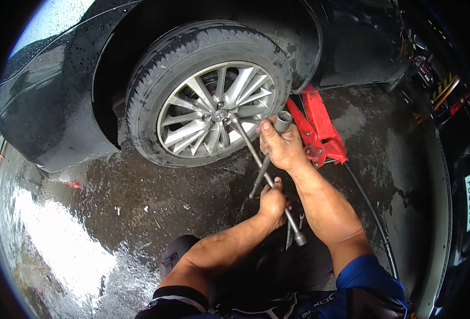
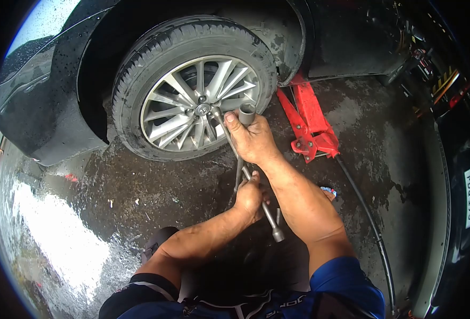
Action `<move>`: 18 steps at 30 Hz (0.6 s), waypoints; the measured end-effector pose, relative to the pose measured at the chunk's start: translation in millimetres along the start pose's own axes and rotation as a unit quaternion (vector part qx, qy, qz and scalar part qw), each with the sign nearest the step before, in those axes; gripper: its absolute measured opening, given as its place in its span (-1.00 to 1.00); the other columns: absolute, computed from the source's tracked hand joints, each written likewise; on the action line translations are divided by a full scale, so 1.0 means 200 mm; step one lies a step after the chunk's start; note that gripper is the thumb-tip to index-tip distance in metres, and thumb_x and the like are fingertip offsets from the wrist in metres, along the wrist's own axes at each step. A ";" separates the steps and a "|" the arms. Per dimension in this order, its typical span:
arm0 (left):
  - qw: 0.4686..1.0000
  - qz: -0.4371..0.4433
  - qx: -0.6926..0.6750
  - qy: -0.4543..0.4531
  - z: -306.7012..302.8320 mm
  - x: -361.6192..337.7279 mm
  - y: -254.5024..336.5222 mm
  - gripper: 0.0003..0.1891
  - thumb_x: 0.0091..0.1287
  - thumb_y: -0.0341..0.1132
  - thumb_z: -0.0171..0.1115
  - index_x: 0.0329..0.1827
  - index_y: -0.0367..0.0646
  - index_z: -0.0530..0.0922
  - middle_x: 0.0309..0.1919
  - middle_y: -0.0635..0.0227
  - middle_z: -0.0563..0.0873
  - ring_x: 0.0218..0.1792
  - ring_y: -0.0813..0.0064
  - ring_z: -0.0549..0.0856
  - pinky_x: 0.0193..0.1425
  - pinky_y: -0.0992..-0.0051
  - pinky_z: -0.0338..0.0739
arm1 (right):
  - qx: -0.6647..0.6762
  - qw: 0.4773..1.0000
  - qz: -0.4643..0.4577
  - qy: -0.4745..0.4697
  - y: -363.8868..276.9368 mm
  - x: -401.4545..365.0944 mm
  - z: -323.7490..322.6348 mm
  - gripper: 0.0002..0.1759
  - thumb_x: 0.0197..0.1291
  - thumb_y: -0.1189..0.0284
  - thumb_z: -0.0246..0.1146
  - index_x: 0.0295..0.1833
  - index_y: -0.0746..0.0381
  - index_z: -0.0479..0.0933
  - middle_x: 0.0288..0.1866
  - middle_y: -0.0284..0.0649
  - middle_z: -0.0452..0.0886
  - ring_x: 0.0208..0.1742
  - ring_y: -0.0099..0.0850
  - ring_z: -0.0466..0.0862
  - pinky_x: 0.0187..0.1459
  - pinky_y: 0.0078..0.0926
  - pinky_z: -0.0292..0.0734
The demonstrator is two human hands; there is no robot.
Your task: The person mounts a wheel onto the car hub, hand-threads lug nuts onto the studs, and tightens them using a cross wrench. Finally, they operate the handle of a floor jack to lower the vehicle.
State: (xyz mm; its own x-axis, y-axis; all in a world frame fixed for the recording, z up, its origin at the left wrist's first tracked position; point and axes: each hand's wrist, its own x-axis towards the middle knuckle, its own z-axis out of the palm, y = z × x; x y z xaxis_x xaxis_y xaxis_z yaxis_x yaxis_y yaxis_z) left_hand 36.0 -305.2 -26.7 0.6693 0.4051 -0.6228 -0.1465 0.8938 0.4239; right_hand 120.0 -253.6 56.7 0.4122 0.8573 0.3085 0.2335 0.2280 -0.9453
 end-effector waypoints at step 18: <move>0.968 -0.117 -0.046 -0.217 -0.15 0.04 -0.08 -0.64 0.47 0.06 -0.03 -0.12 -0.06 0.49 -0.37 0.34 0.58 -0.29 0.33 0.58 -0.09 0.19 0.50 | -0.553 0.670 -0.352 -0.348 -0.02 0.10 0.40 -0.63 -0.08 0.07 0.44 -0.26 0.08 0.59 -0.39 -0.41 0.50 -0.19 -0.48 0.57 -0.16 -0.37 0.43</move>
State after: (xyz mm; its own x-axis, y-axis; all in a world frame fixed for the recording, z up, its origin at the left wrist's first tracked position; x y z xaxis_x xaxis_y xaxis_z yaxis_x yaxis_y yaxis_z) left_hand 21.6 -309.4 -58.9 0.9322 0.0880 -0.3511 -0.0046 0.9728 0.2317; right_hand 56.1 -200.1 57.6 -0.5645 0.8121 0.1478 0.8224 0.5378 0.1856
